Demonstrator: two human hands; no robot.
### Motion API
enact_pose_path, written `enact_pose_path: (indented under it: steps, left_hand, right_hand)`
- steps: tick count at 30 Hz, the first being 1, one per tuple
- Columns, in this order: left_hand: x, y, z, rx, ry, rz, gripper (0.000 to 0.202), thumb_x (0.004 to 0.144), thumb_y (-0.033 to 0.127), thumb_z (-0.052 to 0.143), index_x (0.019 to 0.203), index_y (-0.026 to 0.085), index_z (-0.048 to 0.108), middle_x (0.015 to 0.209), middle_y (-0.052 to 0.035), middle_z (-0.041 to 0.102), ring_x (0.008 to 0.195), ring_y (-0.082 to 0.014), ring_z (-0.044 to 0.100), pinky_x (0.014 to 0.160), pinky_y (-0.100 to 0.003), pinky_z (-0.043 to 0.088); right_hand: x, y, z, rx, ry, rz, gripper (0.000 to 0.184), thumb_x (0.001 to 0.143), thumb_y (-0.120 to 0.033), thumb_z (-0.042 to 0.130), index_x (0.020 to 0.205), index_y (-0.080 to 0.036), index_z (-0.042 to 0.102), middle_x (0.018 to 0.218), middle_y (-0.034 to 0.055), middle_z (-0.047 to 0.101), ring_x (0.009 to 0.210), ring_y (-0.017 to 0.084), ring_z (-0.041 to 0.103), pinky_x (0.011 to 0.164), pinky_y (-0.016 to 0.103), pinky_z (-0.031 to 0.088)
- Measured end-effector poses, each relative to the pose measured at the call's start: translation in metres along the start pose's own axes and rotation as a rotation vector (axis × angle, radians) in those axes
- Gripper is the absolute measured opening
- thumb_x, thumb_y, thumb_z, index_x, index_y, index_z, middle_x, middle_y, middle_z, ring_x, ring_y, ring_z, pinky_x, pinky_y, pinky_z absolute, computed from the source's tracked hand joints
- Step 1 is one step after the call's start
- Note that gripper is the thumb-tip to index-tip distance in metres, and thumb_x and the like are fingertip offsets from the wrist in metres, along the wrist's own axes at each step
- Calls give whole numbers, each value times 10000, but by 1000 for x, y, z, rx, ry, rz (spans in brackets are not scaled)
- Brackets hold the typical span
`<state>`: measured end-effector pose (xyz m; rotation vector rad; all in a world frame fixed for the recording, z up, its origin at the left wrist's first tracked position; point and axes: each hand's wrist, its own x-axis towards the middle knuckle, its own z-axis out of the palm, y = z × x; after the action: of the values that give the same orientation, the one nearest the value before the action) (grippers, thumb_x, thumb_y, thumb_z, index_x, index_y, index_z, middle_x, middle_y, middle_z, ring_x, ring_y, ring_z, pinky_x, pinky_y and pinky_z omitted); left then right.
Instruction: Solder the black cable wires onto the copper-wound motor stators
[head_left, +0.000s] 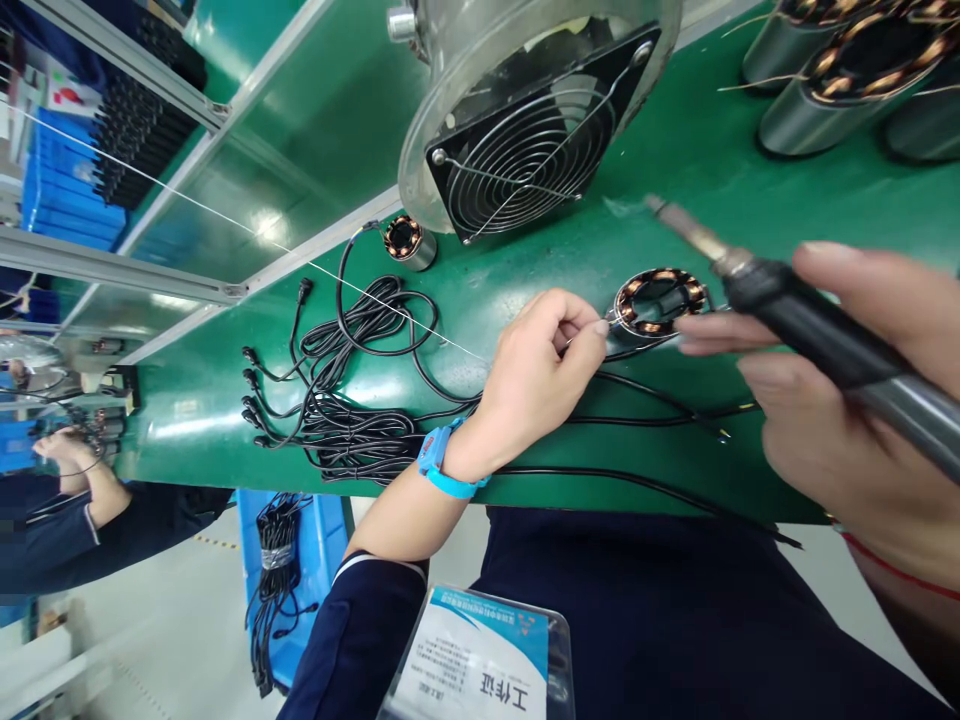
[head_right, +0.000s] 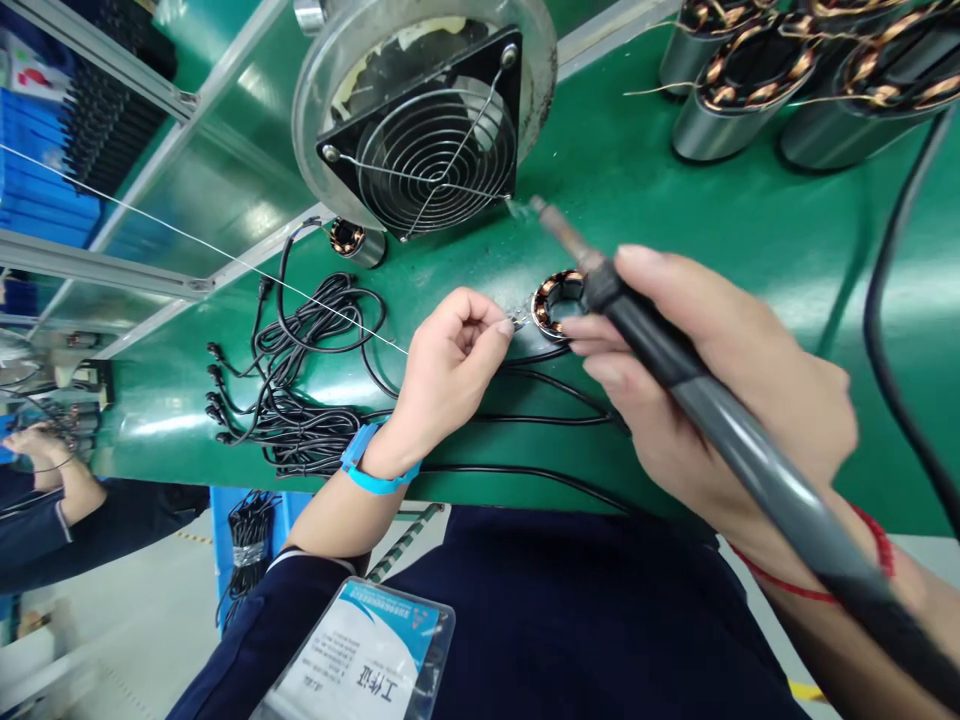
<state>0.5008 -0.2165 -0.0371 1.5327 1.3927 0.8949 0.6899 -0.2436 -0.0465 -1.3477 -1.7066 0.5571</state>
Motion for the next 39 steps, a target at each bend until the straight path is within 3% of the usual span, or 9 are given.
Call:
enact_pose_path:
  steps: [3, 6, 14, 17, 22, 25, 31, 35, 39]
  left_hand:
    - [0, 1, 0, 1, 10, -12, 129, 869, 160, 572, 762, 189, 506, 715, 29, 505, 632, -76, 434, 614, -239, 375]
    - [0, 2, 0, -11, 2, -30, 117, 872, 162, 568, 769, 182, 518, 712, 33, 505, 632, -70, 441, 616, -225, 382]
    - [-1, 0, -1, -19, -17, 24, 114, 883, 136, 529, 779, 183, 525, 734, 28, 515, 604, -64, 439, 602, -229, 391]
    - [-1, 0, -3, 15, 17, 137, 117, 892, 130, 536, 784, 176, 545, 753, 25, 528, 614, -63, 468, 604, -226, 413]
    - [1, -2, -5, 119, 83, 461, 101, 895, 156, 605, 795, 168, 596, 798, 1, 601, 806, -92, 568, 709, -218, 471]
    - [1, -3, -6, 203, 67, 549, 56, 894, 152, 610, 840, 169, 606, 834, -13, 621, 847, -103, 585, 760, -233, 488]
    - [0, -2, -8, 266, 45, 523, 134, 847, 41, 567, 794, 165, 570, 804, -15, 586, 820, -107, 563, 720, -231, 476]
    - [0, -2, -7, 211, 38, 435, 167, 814, 9, 550, 756, 164, 572, 784, -5, 576, 794, -99, 546, 714, -227, 471]
    - [2, -2, -5, 152, 32, 321, 168, 783, 0, 556, 738, 158, 589, 772, 9, 565, 730, -80, 516, 678, -216, 452]
  right_hand:
    - [20, -9, 5, -83, -101, -92, 397, 982, -369, 514, 1370, -284, 496, 1082, 3, 706, 1028, 185, 667, 895, 379, 551]
    - [26, -8, 12, -145, -163, -158, 399, 976, -381, 504, 1356, -259, 493, 1122, 9, 689, 1009, 199, 658, 845, 369, 535]
    - [21, -9, 22, -219, -101, -125, 409, 921, -275, 563, 1322, -230, 497, 972, 21, 696, 968, 239, 645, 841, 398, 509]
    - [21, -11, 23, -195, -118, -116, 410, 919, -266, 558, 1324, -264, 488, 970, 11, 696, 959, 236, 643, 848, 396, 502]
    - [21, -15, 23, -141, -71, -143, 450, 904, -239, 601, 1334, -278, 475, 964, 3, 684, 988, 209, 638, 898, 376, 514]
    - [22, -15, 26, -101, -46, -151, 447, 901, -227, 611, 1328, -266, 484, 933, -2, 673, 1013, 190, 632, 933, 375, 524]
    - [20, -9, 24, -81, -64, -85, 447, 902, -273, 615, 1334, -282, 501, 945, -10, 685, 984, 190, 629, 810, 343, 542]
    - [18, -1, 13, -94, -95, -213, 494, 922, -269, 584, 1395, -287, 441, 998, 2, 695, 1067, 211, 617, 929, 401, 485]
    - [22, 12, 12, -171, -165, -334, 438, 955, -331, 519, 1382, -287, 432, 965, 14, 690, 895, 221, 623, 821, 427, 485]
